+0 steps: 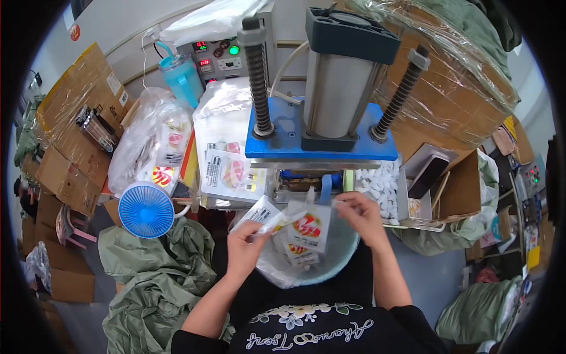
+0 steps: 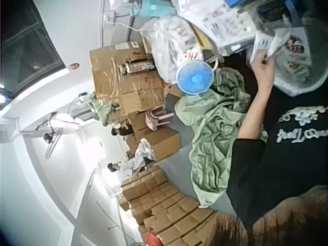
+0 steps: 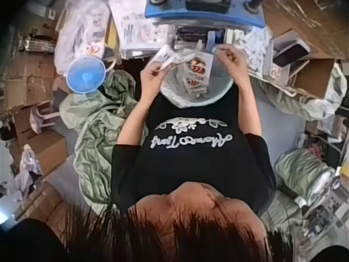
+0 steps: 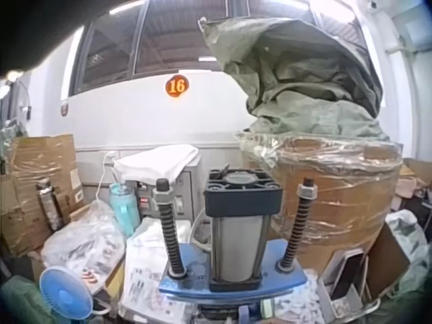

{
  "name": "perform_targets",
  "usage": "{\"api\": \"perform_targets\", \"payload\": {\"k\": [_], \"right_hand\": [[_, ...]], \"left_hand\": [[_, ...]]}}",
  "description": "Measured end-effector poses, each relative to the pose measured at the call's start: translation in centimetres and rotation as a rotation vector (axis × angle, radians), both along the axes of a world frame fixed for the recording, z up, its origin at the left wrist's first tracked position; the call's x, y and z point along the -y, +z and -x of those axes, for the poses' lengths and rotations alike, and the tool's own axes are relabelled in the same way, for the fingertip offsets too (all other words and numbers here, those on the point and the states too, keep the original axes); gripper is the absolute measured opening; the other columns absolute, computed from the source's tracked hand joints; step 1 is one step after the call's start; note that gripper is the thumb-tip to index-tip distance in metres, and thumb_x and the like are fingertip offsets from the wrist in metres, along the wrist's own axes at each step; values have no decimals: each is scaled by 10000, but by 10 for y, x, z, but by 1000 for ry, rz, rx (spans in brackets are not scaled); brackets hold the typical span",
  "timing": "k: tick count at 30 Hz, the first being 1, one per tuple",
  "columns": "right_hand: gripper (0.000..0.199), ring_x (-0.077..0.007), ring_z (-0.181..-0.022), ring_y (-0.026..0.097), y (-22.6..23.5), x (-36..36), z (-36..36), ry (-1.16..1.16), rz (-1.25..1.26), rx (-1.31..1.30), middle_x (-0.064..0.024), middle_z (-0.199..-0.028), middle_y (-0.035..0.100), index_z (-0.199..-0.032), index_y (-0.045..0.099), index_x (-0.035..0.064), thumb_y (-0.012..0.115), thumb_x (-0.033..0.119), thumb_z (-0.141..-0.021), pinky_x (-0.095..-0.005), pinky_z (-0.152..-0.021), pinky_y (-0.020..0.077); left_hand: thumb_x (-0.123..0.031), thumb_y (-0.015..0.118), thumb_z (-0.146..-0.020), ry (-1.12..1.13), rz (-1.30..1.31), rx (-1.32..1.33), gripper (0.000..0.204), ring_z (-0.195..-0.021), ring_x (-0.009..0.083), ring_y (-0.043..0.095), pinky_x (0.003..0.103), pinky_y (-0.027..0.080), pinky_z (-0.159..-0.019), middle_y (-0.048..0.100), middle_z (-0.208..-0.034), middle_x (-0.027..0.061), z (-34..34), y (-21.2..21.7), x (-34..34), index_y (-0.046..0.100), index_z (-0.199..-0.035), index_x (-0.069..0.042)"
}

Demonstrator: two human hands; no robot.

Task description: Sealing small plastic food packets using a manual heat-sealing machine and organizing them into larger bags and boxes.

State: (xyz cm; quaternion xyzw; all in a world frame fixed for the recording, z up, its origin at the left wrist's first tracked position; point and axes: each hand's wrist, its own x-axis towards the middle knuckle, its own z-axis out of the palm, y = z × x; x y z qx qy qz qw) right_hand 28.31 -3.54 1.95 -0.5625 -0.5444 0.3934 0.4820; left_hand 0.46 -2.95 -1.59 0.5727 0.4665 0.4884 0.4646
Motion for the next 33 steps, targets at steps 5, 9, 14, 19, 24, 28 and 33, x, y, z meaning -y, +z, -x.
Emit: {"api": "perform_targets", "payload": {"k": [5,9,14,19,24,28,33], "right_hand": [[200,-54,-686,539,8,6,29,221,94,90,-3,-764,652,-1042,676,43,663,121,-859,-226,-623,386],[248,-161,-729,594,-5,13,18,397,201,258,-112,-842,669,-1066,669,38,663,176,-860,-295,-693,467],[305,-107,-696,560,-1,4,7,220,57,266,-40,-766,625,-1145,635,35,654,157,-867,-261,-645,436],[376,-94,-734,566,4,-2,-26,-59,91,-151,-19,-845,606,-1257,562,48,612,92,-887,-235,-663,458],[367,-227,-1078,602,-10,3,-49,-63,47,-597,-127,-1171,587,-1267,513,-24,511,-26,-901,-343,-915,521],[320,-251,-1083,627,-23,-1,-58,-124,88,-587,-176,-1211,602,-1267,510,-37,509,83,-971,-328,-871,550],[352,-187,-829,696,-26,-3,-58,-258,59,-332,-143,-1031,687,-1217,528,11,528,277,-987,-247,-638,536]], "left_hand": [[-51,714,-816,-95,85,-78,94,-732,83,561,231,420,-654,646,-827,41,-23,-35,17,709,-887,11],[-103,692,-844,-248,94,-143,145,-763,109,587,240,436,-668,651,-824,70,-20,-46,22,703,-901,30],[-194,682,-873,-307,250,-138,238,-662,71,561,247,437,-589,648,-686,45,-36,-50,4,699,-858,43],[-217,693,-873,-94,474,203,277,-597,70,565,246,448,-535,658,-710,45,-73,-16,-24,687,-819,55],[-182,713,-857,-80,631,556,259,-618,116,619,258,481,-518,675,-774,97,-86,-2,-42,661,-826,71],[-211,706,-866,-103,581,408,285,-669,144,651,276,501,-567,688,-785,103,-71,-24,-53,677,-901,69],[-300,727,-822,31,-108,-626,567,-1148,243,545,441,389,-976,581,-1257,119,-13,3,-69,556,-1292,-33]]}}
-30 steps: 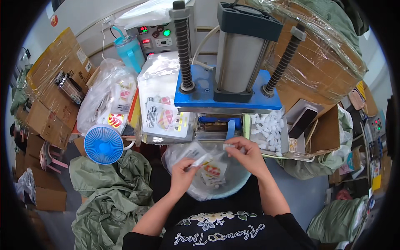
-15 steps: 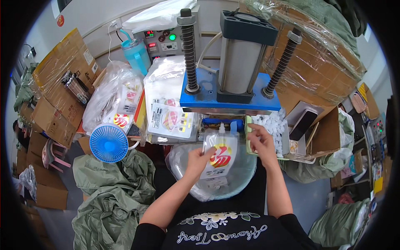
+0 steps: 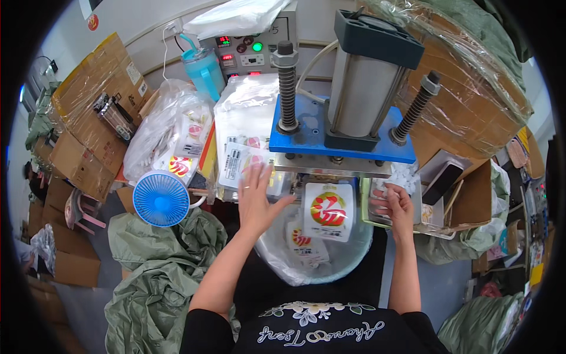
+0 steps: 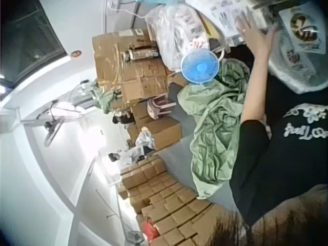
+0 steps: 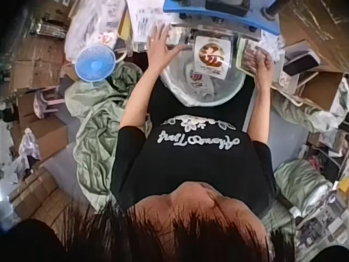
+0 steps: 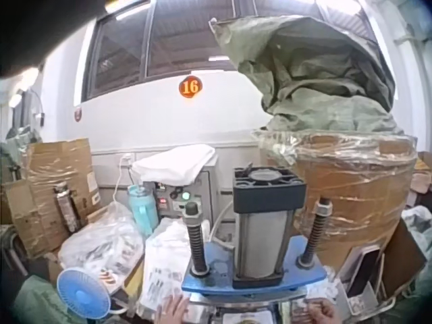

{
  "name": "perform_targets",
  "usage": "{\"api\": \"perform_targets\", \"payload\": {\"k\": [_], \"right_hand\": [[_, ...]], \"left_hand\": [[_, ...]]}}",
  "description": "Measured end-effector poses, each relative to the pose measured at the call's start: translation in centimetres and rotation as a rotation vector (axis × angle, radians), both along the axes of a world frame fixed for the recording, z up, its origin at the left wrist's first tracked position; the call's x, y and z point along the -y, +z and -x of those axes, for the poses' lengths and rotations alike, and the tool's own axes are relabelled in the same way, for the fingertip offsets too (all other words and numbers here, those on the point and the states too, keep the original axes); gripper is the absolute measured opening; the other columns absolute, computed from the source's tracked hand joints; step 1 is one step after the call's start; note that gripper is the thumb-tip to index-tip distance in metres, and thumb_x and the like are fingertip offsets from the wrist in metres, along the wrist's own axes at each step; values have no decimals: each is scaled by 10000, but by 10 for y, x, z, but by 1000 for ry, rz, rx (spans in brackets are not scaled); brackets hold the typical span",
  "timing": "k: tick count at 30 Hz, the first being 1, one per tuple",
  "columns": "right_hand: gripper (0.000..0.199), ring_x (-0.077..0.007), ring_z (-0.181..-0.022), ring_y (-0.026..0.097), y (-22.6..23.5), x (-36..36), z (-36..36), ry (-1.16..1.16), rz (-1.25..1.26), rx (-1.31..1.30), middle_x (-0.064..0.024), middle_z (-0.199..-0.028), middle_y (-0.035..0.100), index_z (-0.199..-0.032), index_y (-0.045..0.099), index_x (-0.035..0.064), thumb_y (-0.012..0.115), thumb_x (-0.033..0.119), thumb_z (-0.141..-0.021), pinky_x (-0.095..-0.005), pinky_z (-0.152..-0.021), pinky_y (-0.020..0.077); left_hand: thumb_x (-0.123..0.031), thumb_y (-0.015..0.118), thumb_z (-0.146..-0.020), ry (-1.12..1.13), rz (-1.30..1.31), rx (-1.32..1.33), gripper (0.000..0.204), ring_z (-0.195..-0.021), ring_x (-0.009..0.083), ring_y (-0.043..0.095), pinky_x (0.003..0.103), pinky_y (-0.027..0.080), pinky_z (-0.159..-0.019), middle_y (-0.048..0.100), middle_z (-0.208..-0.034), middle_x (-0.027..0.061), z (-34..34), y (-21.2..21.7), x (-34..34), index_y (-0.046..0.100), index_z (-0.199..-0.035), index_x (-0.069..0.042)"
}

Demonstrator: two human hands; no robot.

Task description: Sealing small plastic food packets using a manual heat-sealing machine and organizing them into larger bags and boxes.

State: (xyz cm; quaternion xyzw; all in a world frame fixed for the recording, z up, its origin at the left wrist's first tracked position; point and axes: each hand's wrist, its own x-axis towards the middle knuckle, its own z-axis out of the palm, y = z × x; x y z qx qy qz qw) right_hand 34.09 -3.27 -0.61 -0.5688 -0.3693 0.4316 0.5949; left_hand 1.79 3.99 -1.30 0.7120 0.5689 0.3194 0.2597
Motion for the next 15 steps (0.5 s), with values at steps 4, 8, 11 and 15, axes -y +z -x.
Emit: {"api": "perform_targets", "payload": {"k": [4,8,11,15], "right_hand": [[276,-95,-646,630,-11,0,-7,-32,18,117,-59,-812,680,-1107,600,28,574,261,-962,-202,-543,466],[124,-7,-562,437,-1,-1,8,-27,-40,301,61,-655,541,-938,683,36,622,141,-915,-178,-494,318],[128,-15,-584,453,19,0,41,128,-2,244,59,-662,554,-996,685,44,636,114,-901,-182,-536,342],[190,-29,-640,519,39,8,88,358,-81,234,17,-730,628,-1060,677,29,653,119,-894,-192,-564,380]], "left_hand": [[-263,727,-779,4,-352,-303,427,-1302,284,429,524,173,-1114,552,-1307,82,41,-34,19,639,-1172,-122],[-85,712,-762,71,-278,100,83,-858,254,639,402,421,-898,688,-845,103,43,10,34,709,-838,-51],[-35,718,-791,-22,104,526,69,-739,91,600,238,462,-659,669,-795,39,29,8,58,699,-852,-10],[-9,699,-797,-70,283,501,101,-778,91,611,247,482,-702,680,-835,48,4,-25,76,704,-896,7]]}}
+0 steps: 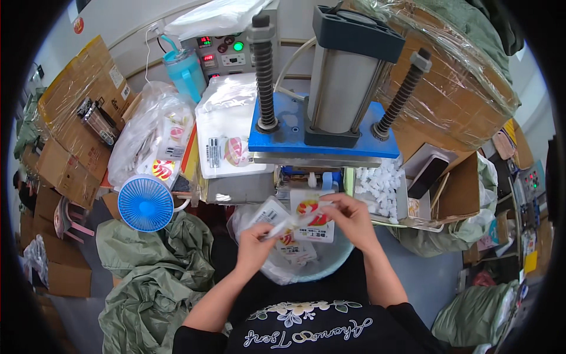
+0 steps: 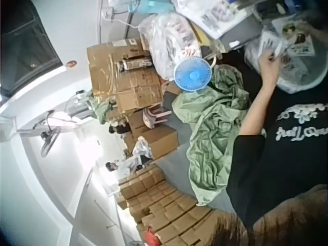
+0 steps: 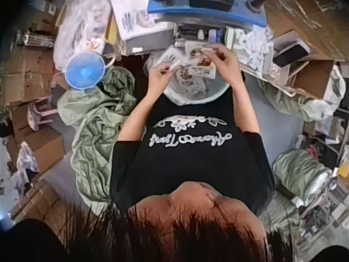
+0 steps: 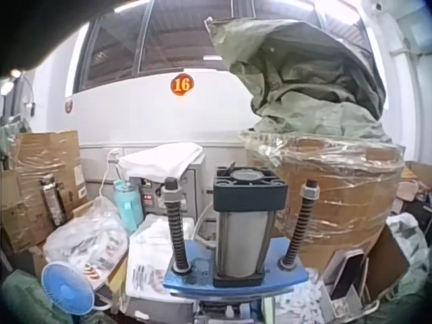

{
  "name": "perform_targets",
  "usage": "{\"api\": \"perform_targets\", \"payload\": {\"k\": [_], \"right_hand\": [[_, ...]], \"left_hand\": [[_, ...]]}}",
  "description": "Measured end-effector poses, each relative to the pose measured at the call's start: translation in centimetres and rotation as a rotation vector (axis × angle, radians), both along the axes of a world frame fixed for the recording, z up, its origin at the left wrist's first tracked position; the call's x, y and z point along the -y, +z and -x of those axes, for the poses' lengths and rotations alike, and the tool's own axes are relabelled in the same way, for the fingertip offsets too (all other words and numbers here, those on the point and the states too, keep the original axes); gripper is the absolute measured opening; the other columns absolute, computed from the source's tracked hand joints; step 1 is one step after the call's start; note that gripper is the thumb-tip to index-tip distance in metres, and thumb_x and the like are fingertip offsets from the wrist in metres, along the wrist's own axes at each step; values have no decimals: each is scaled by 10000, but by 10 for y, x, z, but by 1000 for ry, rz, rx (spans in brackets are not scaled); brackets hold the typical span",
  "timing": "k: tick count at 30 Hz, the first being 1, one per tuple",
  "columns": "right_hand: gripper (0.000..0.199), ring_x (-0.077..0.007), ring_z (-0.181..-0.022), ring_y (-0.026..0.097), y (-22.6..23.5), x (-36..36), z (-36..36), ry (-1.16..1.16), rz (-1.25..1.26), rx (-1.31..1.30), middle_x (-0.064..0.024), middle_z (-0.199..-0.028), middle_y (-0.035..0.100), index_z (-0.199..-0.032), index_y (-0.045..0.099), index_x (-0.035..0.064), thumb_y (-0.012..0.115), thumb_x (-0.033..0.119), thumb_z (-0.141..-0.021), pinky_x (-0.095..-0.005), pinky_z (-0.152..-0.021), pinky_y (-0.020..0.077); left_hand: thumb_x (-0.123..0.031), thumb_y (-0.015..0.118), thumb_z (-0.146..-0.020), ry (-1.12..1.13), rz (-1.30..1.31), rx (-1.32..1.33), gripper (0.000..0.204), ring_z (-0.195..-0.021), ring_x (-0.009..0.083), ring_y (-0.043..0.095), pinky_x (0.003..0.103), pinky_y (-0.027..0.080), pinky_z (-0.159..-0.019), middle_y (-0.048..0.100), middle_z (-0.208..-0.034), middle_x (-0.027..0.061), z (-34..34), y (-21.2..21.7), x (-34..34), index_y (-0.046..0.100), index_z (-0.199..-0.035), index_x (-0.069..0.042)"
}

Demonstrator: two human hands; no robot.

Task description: Sealing small plastic food packets using a manual heat-sealing machine and organizing them into larger bags and boxes.

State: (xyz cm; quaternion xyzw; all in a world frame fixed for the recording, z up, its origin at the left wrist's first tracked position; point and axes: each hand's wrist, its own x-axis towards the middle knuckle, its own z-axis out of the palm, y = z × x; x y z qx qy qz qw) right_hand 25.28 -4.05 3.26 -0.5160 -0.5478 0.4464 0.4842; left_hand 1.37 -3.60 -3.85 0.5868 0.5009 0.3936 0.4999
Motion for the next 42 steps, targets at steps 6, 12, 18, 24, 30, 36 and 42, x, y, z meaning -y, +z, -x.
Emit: {"api": "perform_targets", "payload": {"k": [6,12,18,24,30,36,42], "right_hand": [[251,-59,-660,517,-22,2,-5,296,50,335,-37,-781,654,-1120,662,39,666,120,-883,-232,-604,428],[291,-66,-678,536,-10,-5,-13,196,98,297,-25,-731,629,-1158,655,52,663,108,-872,-238,-603,437],[266,-191,-688,619,-13,-18,-66,-346,-213,610,-104,-804,647,-1107,666,39,658,86,-846,-315,-631,479],[154,-339,-769,638,-46,-17,-77,-323,-182,1054,-124,-964,593,-926,662,46,651,68,-774,-439,-697,498],[132,-346,-730,617,-49,-21,-83,-268,-252,911,-144,-934,567,-932,629,27,624,32,-800,-414,-644,498],[140,-138,-653,479,-50,-17,-98,-476,-308,542,-66,-862,566,-1015,630,18,592,39,-882,-267,-576,384],[164,-77,-680,504,-34,-7,-77,-443,-221,442,-19,-839,620,-1002,658,41,668,66,-840,-232,-608,412]], "left_hand": [[-86,695,-847,-168,41,15,135,-773,57,564,221,449,-670,660,-853,10,-9,-24,13,688,-888,43],[-180,694,-870,-205,185,17,225,-718,101,620,259,492,-664,693,-816,71,-26,-23,-9,703,-908,42],[-185,704,-859,-2,473,493,251,-674,121,640,271,509,-605,695,-830,99,-71,17,-42,685,-911,59],[-178,688,-877,-22,504,476,272,-768,162,672,291,542,-663,692,-896,111,-73,10,-61,652,-997,63],[-328,617,-903,63,-96,-328,399,-1038,287,637,451,477,-891,681,-1104,105,-6,25,-106,625,-1185,-46],[-378,653,-832,140,-645,-900,627,-1365,264,343,601,153,-1095,453,-1407,46,25,-5,-58,460,-1378,-137],[-54,662,-795,265,-500,-349,77,-815,244,619,361,449,-813,636,-814,69,30,41,-39,691,-862,-29]]}}
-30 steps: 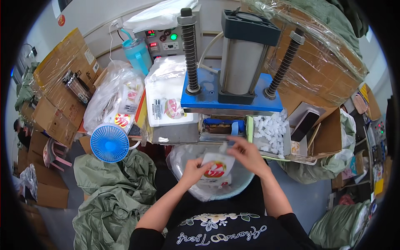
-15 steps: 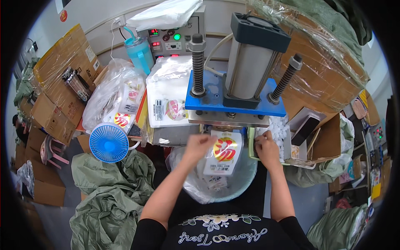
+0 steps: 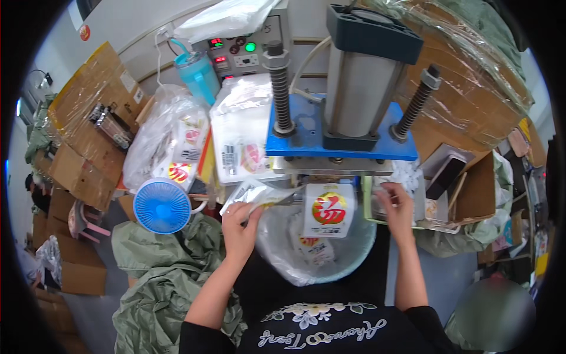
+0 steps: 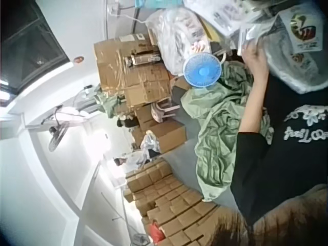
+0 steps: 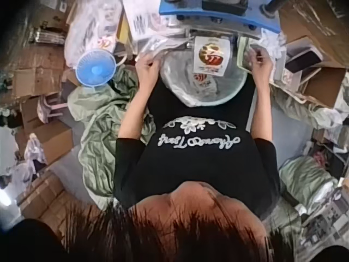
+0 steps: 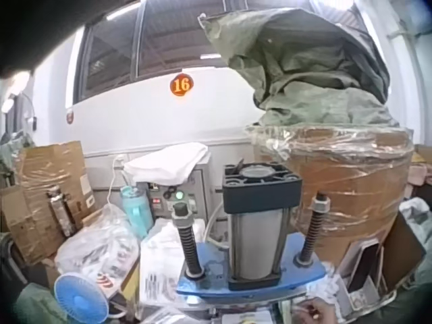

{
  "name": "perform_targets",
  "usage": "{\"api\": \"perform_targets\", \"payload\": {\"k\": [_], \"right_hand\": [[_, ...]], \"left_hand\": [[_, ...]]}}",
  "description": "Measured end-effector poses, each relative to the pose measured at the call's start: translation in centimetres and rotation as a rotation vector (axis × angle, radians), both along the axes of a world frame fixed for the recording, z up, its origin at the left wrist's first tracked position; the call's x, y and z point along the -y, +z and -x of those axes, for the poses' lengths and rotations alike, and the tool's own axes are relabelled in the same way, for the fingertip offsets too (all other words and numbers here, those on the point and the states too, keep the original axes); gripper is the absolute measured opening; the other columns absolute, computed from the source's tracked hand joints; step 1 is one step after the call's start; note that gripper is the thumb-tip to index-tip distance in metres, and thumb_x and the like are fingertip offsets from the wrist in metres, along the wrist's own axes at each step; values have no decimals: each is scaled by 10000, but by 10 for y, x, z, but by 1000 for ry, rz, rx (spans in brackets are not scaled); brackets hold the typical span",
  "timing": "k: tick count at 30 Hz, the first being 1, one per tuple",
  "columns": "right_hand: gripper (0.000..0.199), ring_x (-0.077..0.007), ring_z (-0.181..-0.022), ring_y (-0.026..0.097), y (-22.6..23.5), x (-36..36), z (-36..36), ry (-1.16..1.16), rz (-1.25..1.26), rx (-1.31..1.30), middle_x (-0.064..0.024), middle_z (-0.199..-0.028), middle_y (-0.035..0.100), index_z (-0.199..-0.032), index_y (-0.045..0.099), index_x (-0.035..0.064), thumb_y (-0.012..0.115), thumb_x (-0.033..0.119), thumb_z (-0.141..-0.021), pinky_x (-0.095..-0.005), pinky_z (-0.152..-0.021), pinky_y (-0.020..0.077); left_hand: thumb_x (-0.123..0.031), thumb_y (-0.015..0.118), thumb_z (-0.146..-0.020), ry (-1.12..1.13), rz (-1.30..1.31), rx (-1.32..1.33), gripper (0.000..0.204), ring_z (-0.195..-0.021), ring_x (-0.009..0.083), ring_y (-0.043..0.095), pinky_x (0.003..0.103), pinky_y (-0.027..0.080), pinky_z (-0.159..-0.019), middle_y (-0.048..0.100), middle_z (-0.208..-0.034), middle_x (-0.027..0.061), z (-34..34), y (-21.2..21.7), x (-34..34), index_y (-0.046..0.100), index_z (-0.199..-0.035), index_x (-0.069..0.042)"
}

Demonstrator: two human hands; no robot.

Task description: Sealing small plastic food packets using a manual heat-sealing machine and organizing them into larger bags and boxes.

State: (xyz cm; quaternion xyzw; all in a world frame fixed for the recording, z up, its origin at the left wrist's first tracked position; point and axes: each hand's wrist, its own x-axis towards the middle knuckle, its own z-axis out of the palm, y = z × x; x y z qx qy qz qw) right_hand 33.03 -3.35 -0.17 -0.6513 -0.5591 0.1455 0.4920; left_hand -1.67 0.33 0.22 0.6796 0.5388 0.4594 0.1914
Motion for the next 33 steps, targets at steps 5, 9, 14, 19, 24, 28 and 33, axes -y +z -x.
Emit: {"api": "perform_targets", "payload": {"k": [5,9,14,19,24,28,33], "right_hand": [[168,-159,-794,584,29,-1,67,245,7,-59,-66,-875,658,-958,697,33,725,62,-794,-265,-681,465],[167,-213,-859,574,31,2,88,469,113,44,-89,-871,652,-955,720,56,728,80,-790,-297,-712,468],[210,-249,-853,567,9,9,72,606,158,250,-103,-876,646,-970,724,66,741,117,-768,-360,-768,470],[190,-166,-764,579,16,-3,62,373,158,-97,-77,-849,637,-960,712,35,737,74,-776,-294,-719,471],[179,-206,-772,593,25,-9,55,226,69,-154,-106,-826,653,-939,711,23,737,84,-773,-336,-731,474],[143,-254,-810,603,22,-6,50,399,175,74,-113,-862,677,-888,721,35,736,108,-766,-350,-738,483],[237,-190,-857,623,27,-6,51,445,204,140,-79,-834,679,-999,707,44,744,125,-779,-333,-751,471]], "left_hand": [[-35,731,-799,-249,381,370,69,-714,71,545,238,412,-620,616,-765,30,-30,-28,32,693,-804,22],[-68,724,-816,-318,450,348,100,-715,100,551,249,415,-636,614,-755,55,-45,-55,45,693,-825,26],[-141,700,-849,-471,558,290,188,-659,105,530,263,427,-622,608,-714,63,-38,-68,46,689,-879,44],[-194,701,-867,-434,656,333,256,-652,49,544,233,450,-592,671,-706,45,-59,-74,24,700,-905,59],[-191,711,-858,-424,542,370,243,-680,47,563,233,455,-604,683,-727,38,-88,-44,17,710,-898,49],[-191,712,-856,-468,560,355,235,-670,36,542,230,444,-590,672,-711,26,-72,-72,19,711,-892,41],[-196,700,-873,-507,688,341,241,-661,36,545,229,442,-581,669,-733,29,-70,-72,17,709,-871,45]]}}
